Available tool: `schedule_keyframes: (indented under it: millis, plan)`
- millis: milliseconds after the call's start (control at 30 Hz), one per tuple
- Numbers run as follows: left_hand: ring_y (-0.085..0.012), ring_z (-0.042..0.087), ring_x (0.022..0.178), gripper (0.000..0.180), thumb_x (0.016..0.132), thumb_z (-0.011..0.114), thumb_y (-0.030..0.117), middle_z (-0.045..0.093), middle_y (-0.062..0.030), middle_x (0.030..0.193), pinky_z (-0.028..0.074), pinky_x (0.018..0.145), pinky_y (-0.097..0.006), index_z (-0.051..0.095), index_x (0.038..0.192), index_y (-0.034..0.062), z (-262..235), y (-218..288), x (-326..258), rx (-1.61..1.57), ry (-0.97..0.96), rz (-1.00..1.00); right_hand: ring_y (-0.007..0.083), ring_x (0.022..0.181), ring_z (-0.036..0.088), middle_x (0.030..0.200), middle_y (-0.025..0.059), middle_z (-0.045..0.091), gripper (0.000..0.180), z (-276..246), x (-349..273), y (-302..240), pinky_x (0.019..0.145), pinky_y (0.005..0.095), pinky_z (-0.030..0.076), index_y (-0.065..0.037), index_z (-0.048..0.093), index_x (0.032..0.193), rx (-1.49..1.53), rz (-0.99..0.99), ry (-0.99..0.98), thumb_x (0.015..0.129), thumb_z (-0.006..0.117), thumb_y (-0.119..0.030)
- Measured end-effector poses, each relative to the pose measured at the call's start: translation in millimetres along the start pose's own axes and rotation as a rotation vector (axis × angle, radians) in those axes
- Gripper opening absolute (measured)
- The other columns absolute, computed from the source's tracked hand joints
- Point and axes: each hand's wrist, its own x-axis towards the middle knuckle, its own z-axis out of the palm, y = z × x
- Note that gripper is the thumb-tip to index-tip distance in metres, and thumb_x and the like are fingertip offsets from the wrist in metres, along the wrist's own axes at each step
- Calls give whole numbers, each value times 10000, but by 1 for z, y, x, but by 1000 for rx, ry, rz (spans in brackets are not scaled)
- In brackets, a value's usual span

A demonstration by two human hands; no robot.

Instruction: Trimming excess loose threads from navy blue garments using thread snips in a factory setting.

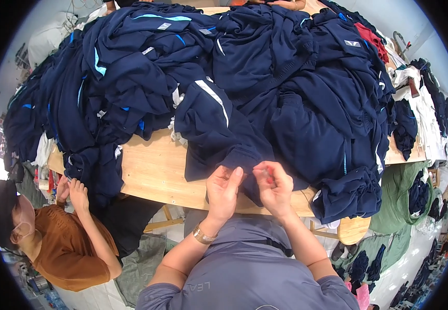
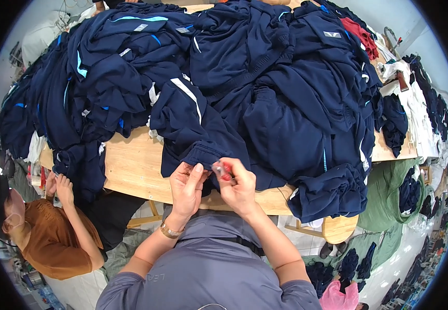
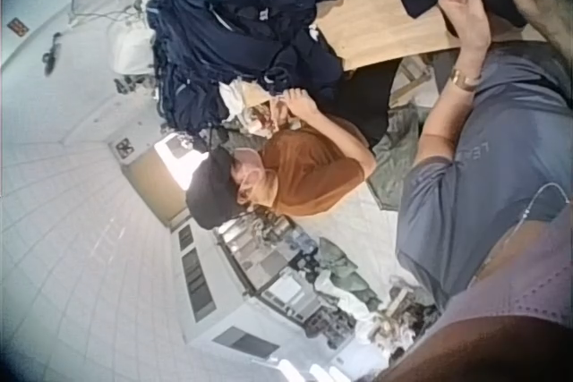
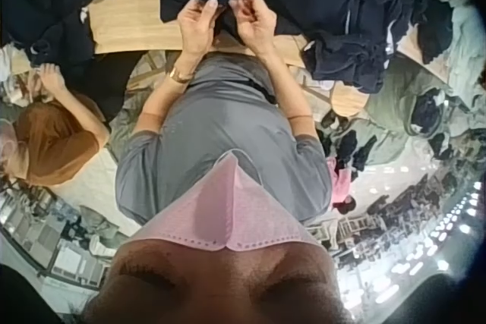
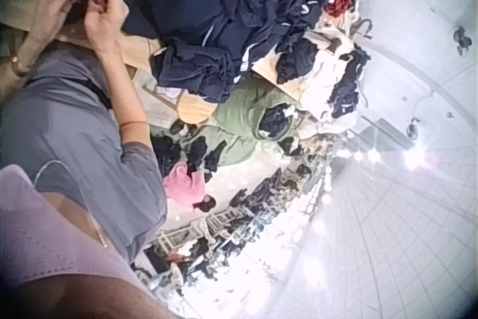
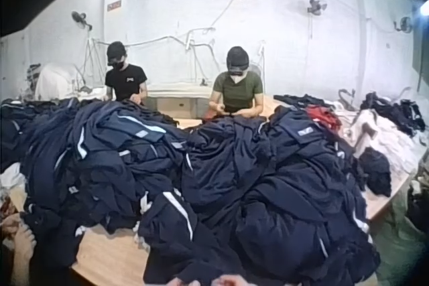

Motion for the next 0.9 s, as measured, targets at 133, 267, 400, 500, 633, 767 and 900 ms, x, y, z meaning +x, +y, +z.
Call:
schedule_keyframes:
  millis: [133, 267, 400, 500, 633, 767, 900]
  plan:
    - [-89, 556, 793, 45, 887, 553, 57, 597, -52, 887, 451, 754, -227, 538, 877, 15, 12, 12, 3, -136, 53, -49, 16, 567, 426, 651, -20, 514, 133, -8, -7, 13, 479, 168, 334, 17, 554, 889, 239, 272, 73, 835, 636, -71]
    - [-100, 555, 808, 36, 890, 535, 38, 583, -46, 872, 454, 774, -256, 512, 863, 30, 8, 10, 3, -192, 49, -55, 58, 499, 427, 600, 9, 500, 208, -18, -8, 20, 450, 207, 332, 5, 567, 853, -19, 68, -47, 791, 694, -148]
    - [-93, 549, 773, 48, 889, 538, 40, 571, -34, 843, 459, 752, -255, 508, 851, 39, 6, 9, 3, -203, 51, -49, 201, 445, 480, 617, 72, 532, 262, -20, -4, 13, 430, 268, 368, -19, 581, 785, -317, -97, -77, 712, 745, -210]
    - [-80, 537, 742, 38, 888, 541, 44, 562, -26, 831, 457, 730, -240, 513, 863, 37, 6, 9, 3, -171, 59, -46, 211, 480, 500, 608, 92, 524, 240, -20, -1, 8, 464, 279, 380, 1, 580, 772, -397, -146, -131, 708, 738, -168]
    - [-59, 517, 718, 41, 890, 547, 62, 566, -19, 830, 441, 693, -209, 526, 887, 27, 8, 10, 2, -113, 59, -18, 218, 475, 509, 609, 87, 525, 244, -20, 2, 6, 454, 287, 382, -13, 588, 767, -438, -223, -146, 689, 750, -176]
    - [-47, 501, 703, 59, 891, 547, 69, 571, -17, 835, 425, 667, -190, 534, 909, 14, 6, 8, 1, -30, 51, 16, 217, 475, 512, 604, 89, 524, 241, -22, 5, 4, 453, 281, 382, -12, 585, 765, -472, -248, -181, 693, 747, -174]
    - [-51, 514, 714, 68, 889, 548, 67, 577, -22, 849, 430, 673, -189, 540, 927, 10, 6, 9, 1, -44, 47, 21, 218, 481, 517, 598, 91, 528, 245, -23, 2, 4, 459, 278, 386, -8, 581, 767, -418, -153, -159, 695, 746, -173]
